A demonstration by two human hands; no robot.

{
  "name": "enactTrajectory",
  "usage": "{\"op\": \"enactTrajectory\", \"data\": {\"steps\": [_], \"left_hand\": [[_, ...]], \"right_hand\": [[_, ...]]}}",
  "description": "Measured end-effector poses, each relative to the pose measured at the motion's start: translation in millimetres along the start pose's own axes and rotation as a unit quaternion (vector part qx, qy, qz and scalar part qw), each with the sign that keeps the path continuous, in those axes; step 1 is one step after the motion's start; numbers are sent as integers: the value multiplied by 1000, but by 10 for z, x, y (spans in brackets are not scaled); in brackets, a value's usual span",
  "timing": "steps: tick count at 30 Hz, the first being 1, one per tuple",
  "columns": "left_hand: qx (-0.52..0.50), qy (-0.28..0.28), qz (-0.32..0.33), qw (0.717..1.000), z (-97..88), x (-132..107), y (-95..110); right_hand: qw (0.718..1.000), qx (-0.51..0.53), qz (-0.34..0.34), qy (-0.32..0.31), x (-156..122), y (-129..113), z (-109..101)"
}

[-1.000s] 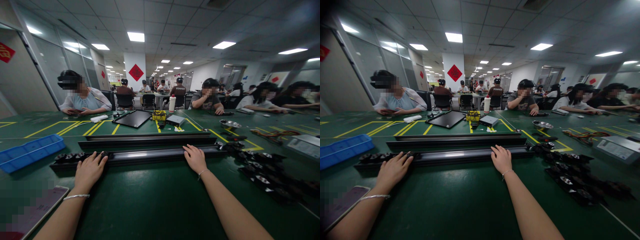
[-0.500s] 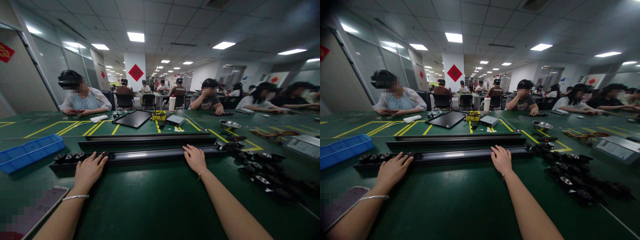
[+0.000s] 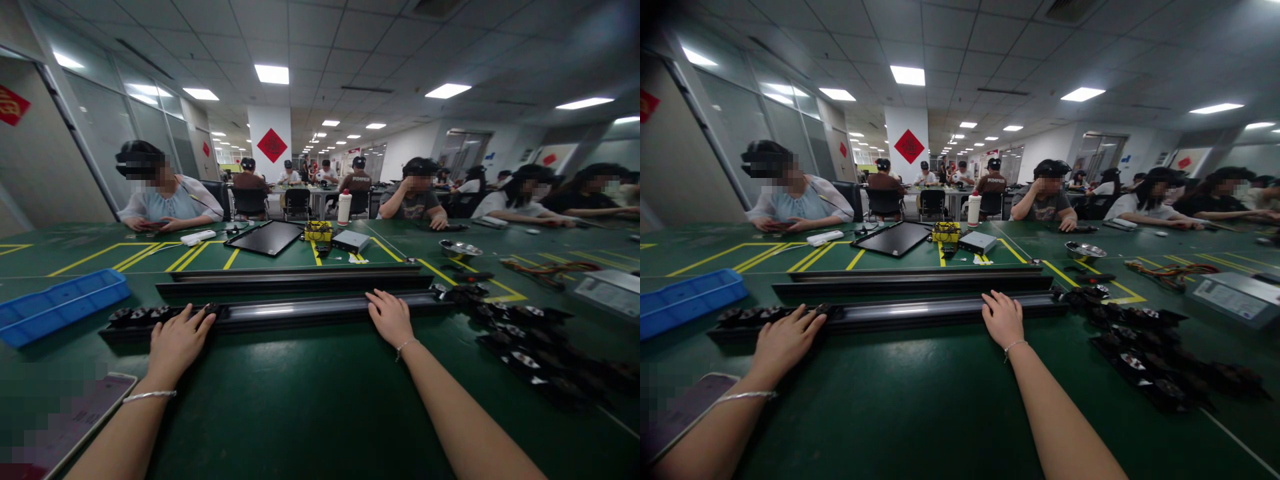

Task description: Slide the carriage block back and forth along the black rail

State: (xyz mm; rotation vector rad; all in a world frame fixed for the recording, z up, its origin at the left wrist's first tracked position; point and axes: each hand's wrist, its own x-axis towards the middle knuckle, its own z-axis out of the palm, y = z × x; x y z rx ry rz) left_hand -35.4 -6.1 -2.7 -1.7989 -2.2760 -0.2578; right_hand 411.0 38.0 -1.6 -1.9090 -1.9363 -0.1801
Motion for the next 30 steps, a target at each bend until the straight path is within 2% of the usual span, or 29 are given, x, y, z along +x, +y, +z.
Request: {"op": "enactTrajectory", "data": {"steps": [18, 30], "left_hand": [[-14, -5, -26, 1000, -42, -5, 62], [-15, 30, 22, 999, 19, -61, 99]], "right_hand": [[1000, 3, 1, 3, 9, 6, 18], [1000, 6, 3, -8, 6, -9, -3]]}}
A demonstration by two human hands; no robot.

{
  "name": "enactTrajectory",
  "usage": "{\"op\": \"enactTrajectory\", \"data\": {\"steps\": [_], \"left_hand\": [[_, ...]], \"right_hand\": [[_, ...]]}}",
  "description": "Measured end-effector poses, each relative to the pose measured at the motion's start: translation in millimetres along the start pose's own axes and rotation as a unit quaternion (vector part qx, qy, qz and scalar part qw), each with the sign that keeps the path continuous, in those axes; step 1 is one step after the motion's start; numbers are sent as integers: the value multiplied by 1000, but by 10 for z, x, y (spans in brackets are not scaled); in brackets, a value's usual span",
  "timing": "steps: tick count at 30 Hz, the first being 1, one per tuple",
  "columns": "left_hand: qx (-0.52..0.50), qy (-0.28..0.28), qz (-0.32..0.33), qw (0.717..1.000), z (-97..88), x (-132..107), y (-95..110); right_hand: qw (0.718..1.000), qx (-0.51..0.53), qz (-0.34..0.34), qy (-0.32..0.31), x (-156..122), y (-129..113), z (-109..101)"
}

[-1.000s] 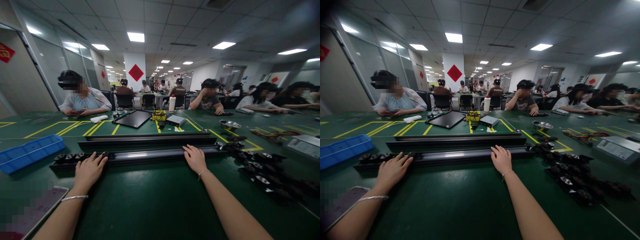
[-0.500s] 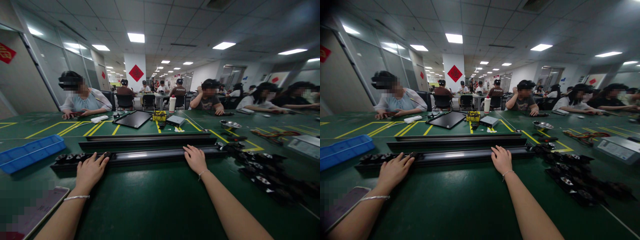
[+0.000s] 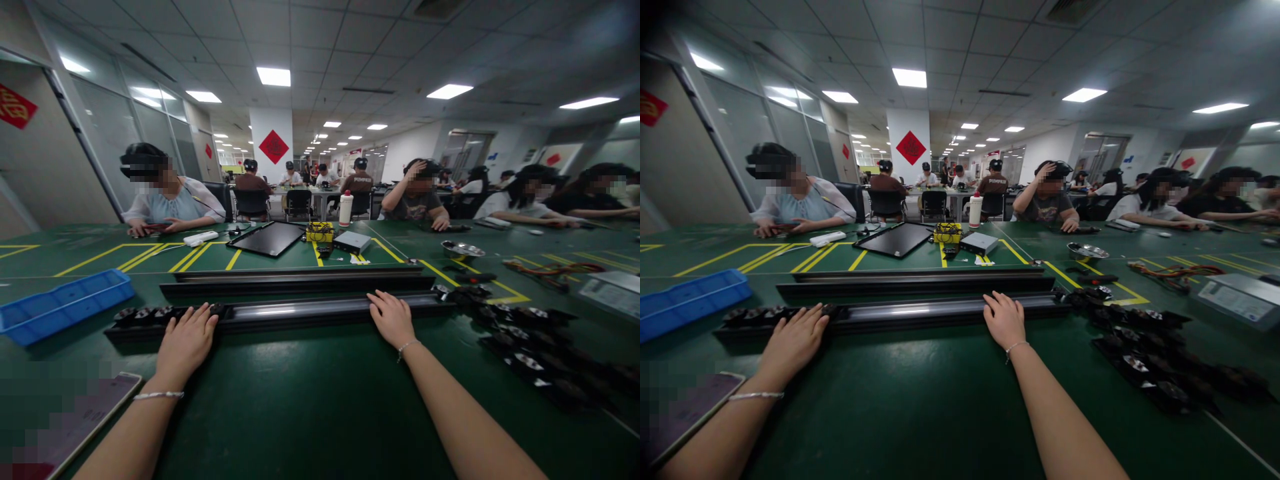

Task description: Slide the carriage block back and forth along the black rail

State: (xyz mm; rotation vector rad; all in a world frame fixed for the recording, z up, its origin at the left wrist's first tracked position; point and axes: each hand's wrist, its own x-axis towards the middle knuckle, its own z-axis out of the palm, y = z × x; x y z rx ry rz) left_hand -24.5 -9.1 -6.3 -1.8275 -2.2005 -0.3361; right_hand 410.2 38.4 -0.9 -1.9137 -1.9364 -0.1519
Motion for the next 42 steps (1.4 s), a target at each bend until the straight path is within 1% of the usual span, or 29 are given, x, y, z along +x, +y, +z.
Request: {"op": "enactTrajectory", "data": {"steps": [5, 8, 15, 23, 30, 35, 42], "left_hand": [[-11, 14, 28, 999, 2, -2, -10], [-15, 21, 27, 999, 6, 4, -20], [-8, 5, 23, 1000, 46, 29, -50], [-22, -11, 8, 1000, -20, 18, 1], [-22, 6, 15, 1000, -21, -3, 16], [-24, -1, 8, 1000, -3, 3, 19], [-38, -10, 2, 999, -1, 26, 19]], "right_hand": [[1000, -8, 0, 2, 15, 16, 34], [1000, -12, -1, 5, 15, 20, 38], [1000, -10, 1, -2, 0, 1, 3], [1000, -10, 6, -9, 4, 2, 7], [1000, -9, 3, -7, 7, 7, 16], [1000, -9, 1, 5, -1, 0, 19], [1000, -5, 4, 3, 3, 7, 22]]}}
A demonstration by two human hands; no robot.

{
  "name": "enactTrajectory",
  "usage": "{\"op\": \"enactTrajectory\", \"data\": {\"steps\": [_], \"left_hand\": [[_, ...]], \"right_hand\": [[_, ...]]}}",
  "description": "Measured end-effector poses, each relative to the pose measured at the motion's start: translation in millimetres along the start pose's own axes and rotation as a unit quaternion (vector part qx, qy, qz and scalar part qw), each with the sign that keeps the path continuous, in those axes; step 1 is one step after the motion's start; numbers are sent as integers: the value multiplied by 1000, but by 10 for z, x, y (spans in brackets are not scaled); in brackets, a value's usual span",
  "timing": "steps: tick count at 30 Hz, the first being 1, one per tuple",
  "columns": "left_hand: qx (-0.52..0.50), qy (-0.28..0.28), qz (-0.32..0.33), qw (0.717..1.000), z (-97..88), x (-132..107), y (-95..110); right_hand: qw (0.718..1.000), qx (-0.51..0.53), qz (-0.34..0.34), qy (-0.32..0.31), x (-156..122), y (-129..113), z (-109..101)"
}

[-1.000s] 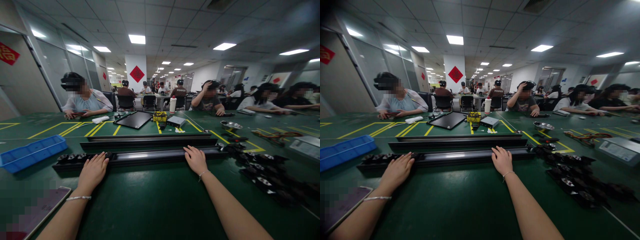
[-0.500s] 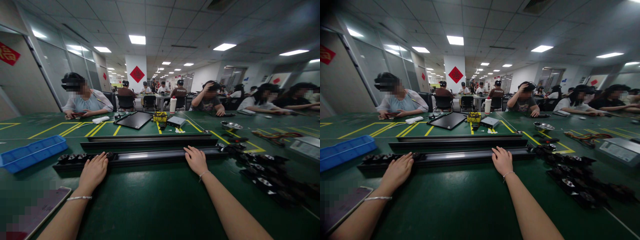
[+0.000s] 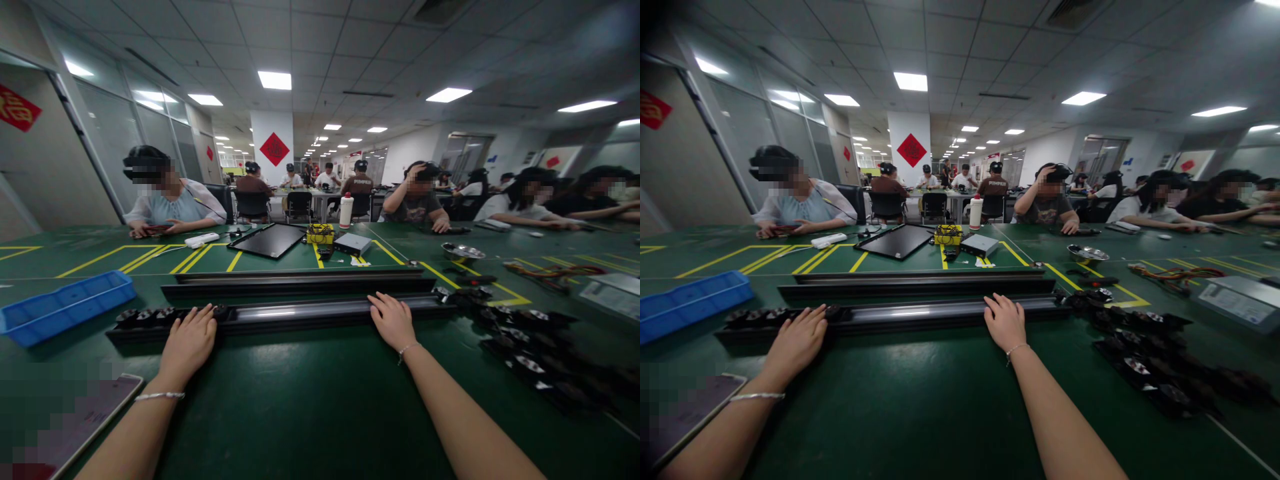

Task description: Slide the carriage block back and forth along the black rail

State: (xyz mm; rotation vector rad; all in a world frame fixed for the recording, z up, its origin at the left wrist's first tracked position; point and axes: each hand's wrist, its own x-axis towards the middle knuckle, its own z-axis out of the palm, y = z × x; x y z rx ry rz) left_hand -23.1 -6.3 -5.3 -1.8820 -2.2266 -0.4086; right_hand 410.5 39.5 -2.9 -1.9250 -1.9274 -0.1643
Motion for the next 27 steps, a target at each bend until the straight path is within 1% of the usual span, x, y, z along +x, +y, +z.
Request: {"op": "enactTrajectory", "data": {"steps": [11, 16, 21, 27], "left_hand": [[1, 0, 1, 1000, -19, -6, 16], [2, 12, 10, 1000, 8, 0, 2], [7, 19, 31, 999, 10, -6, 11], [8, 7, 15, 1000, -23, -33, 57]], "right_hand": [[1000, -3, 2, -13, -6, -9, -21], [1000, -4, -1, -15, -3, -3, -20], [1000, -11, -5, -5, -4, -2, -2], [1000, -8, -3, -6, -3, -2, 4]]}}
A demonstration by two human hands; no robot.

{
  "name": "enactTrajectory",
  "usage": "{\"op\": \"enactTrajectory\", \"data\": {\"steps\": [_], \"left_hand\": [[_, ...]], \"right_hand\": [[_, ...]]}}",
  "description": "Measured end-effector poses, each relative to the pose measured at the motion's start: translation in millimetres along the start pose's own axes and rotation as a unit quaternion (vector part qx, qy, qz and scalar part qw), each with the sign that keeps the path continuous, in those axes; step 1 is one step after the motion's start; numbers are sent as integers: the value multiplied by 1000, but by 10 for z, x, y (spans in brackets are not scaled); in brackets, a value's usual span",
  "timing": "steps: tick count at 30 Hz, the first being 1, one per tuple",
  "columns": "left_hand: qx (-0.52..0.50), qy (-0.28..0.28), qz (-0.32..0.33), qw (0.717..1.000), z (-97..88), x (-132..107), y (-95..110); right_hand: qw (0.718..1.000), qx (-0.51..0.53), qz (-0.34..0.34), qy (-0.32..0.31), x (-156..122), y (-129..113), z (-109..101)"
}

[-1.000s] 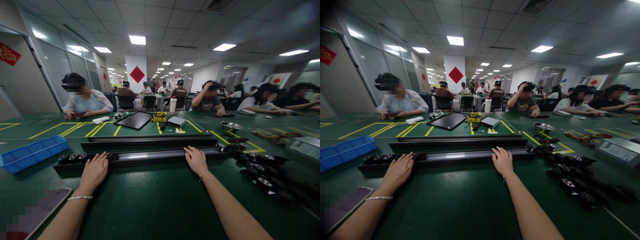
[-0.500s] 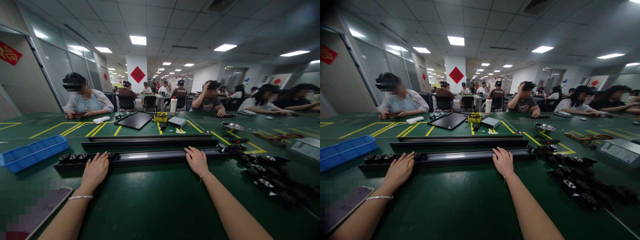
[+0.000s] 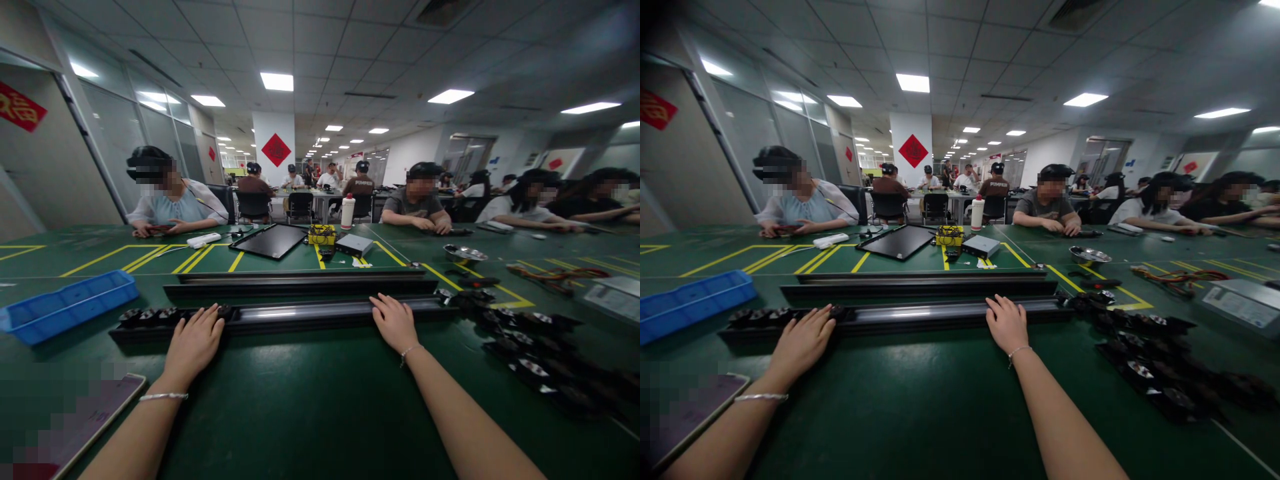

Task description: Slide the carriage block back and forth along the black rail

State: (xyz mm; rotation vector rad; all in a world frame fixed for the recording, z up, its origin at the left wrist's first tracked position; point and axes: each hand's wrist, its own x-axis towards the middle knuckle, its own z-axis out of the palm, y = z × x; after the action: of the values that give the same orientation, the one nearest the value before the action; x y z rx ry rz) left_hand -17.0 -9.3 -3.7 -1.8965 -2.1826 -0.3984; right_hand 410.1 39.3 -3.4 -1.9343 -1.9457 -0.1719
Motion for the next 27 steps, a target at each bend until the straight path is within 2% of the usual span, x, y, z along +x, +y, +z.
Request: {"op": "enactTrajectory", "data": {"steps": [20, 27], "left_hand": [[11, -10, 4, 1000, -44, 12, 12], [15, 12, 27, 999, 3, -1, 18]], "right_hand": [[1000, 0, 3, -11, 0, -15, -29], [1000, -8, 0, -8, 3, -13, -22]]}}
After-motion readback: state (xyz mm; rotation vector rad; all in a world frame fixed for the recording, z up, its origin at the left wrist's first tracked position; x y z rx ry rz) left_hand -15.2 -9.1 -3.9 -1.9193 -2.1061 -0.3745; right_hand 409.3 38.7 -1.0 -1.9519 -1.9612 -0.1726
